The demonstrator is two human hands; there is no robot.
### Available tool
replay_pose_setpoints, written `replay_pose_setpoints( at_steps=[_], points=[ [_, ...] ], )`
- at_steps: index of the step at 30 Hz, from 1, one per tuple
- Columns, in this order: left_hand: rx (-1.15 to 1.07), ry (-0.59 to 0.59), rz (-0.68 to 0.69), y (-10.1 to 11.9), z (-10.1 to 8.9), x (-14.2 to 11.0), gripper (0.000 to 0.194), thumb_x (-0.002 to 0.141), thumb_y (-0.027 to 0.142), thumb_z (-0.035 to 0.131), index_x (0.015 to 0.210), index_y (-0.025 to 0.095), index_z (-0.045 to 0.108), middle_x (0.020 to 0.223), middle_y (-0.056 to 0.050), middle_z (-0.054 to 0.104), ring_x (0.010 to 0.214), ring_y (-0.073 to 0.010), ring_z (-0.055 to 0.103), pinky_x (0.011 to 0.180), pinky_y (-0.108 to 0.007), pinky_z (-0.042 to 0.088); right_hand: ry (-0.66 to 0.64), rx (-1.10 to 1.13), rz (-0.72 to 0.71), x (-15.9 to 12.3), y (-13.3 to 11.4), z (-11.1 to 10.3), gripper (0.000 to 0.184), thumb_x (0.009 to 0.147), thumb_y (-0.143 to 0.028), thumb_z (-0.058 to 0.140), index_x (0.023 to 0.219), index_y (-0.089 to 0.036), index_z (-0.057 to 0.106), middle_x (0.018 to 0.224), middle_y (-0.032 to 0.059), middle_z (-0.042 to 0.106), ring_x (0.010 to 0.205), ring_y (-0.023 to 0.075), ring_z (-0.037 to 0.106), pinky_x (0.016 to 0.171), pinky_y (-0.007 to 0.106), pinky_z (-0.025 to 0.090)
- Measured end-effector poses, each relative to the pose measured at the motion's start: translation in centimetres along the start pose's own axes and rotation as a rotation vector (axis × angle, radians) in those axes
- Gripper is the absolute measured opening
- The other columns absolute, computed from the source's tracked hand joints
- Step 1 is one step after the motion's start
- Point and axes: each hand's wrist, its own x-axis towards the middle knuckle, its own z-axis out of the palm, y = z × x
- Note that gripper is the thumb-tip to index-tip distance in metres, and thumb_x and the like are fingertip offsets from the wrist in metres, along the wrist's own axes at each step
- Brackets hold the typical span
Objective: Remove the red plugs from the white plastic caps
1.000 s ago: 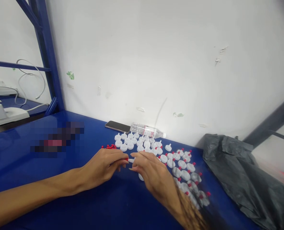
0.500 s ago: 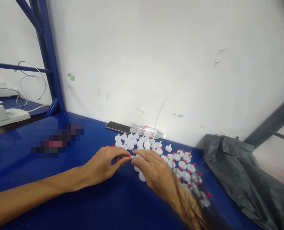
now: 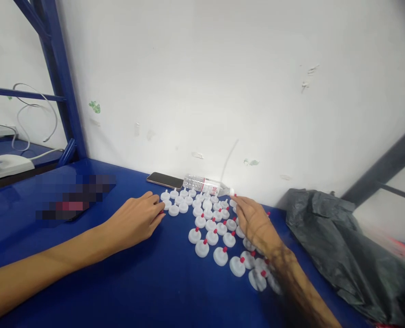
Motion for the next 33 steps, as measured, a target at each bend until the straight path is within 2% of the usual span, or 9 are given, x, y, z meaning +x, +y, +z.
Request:
replay_pose_setpoints(
  at_steps=[5, 11, 15, 21, 24, 29, 33],
  points=[
    [-0.037, -0.029, -0.013, 0.1, 0.6, -0.1, 0.016, 0.1, 0.025, 0.051, 0.097, 0.02, 0.066, 0.097, -0.009, 0.063, 0.092, -0.0269, 0.059, 0.057, -0.032, 0.038, -0.075, -0.082, 0.007, -0.3, 0.8, 0.7, 0.04, 0.095, -0.012, 0.044, 0.127, -0.017, 0.067, 0.125, 0.0117, 0.072, 0.12, 0.0258, 0.065, 0.11, 0.043, 0.048],
    [-0.045, -0.065, -0.02, -0.2, 1.3, 0.0, 0.021, 0.101, 0.023, 0.048, 0.098, 0.019, 0.068, 0.097, -0.009, 0.064, 0.091, -0.026, 0.061, 0.059, -0.032, 0.041, -0.181, -0.106, 0.002, -0.6, 1.2, 1.1, 0.041, 0.094, -0.013, 0.043, 0.125, -0.021, 0.068, 0.127, 0.0073, 0.073, 0.127, 0.03, 0.061, 0.111, 0.053, 0.045],
    [-0.035, -0.098, -0.024, -0.2, 1.3, 0.1, 0.025, 0.102, 0.02, 0.043, 0.099, 0.018, 0.069, 0.099, -0.009, 0.064, 0.092, -0.0259, 0.062, 0.062, -0.033, 0.043, -0.221, -0.097, 0.008, -0.6, 1.2, 1.0, 0.041, 0.093, -0.014, 0.043, 0.123, -0.024, 0.069, 0.129, 0.0051, 0.072, 0.13, 0.031, 0.057, 0.112, 0.055, 0.043],
    [-0.06, -0.094, -0.009, -0.1, 1.3, 0.0, 0.023, 0.101, 0.02, 0.045, 0.097, 0.02, 0.067, 0.097, -0.008, 0.064, 0.089, -0.0255, 0.062, 0.06, -0.033, 0.043, -0.178, -0.064, 0.018, -0.4, 1.1, 0.2, 0.04, 0.096, -0.015, 0.04, 0.123, -0.023, 0.069, 0.121, 0.0074, 0.074, 0.123, 0.0271, 0.061, 0.109, 0.049, 0.044],
    [-0.046, -0.073, -0.022, 0.0, 1.1, 0.0, 0.021, 0.101, 0.021, 0.045, 0.1, 0.021, 0.066, 0.097, -0.007, 0.064, 0.087, -0.0249, 0.062, 0.059, -0.033, 0.042, -0.13, -0.047, 0.04, 0.0, 1.5, 0.1, 0.037, 0.102, -0.024, 0.038, 0.122, -0.023, 0.068, 0.118, 0.0074, 0.074, 0.114, 0.0243, 0.064, 0.106, 0.044, 0.046],
    [-0.018, -0.081, -0.065, 0.0, 0.9, 0.2, 0.022, 0.102, 0.024, 0.046, 0.106, 0.02, 0.067, 0.099, -0.008, 0.064, 0.091, -0.0256, 0.064, 0.062, -0.033, 0.043, -0.076, -0.054, 0.106, -0.1, 2.4, 1.1, 0.046, 0.106, -0.044, 0.03, 0.123, -0.024, 0.068, 0.122, 0.0114, 0.071, 0.116, 0.0295, 0.063, 0.102, 0.05, 0.047],
    [-0.038, -0.114, -0.062, 0.1, 0.9, 0.2, 0.025, 0.102, 0.022, 0.045, 0.105, 0.021, 0.069, 0.098, -0.007, 0.064, 0.086, -0.0241, 0.063, 0.061, -0.033, 0.041, -0.078, -0.021, 0.093, -0.8, 3.1, 2.2, 0.047, 0.106, -0.041, 0.028, 0.124, -0.026, 0.069, 0.119, 0.0116, 0.073, 0.119, 0.0309, 0.064, 0.102, 0.053, 0.048]
  ],
)
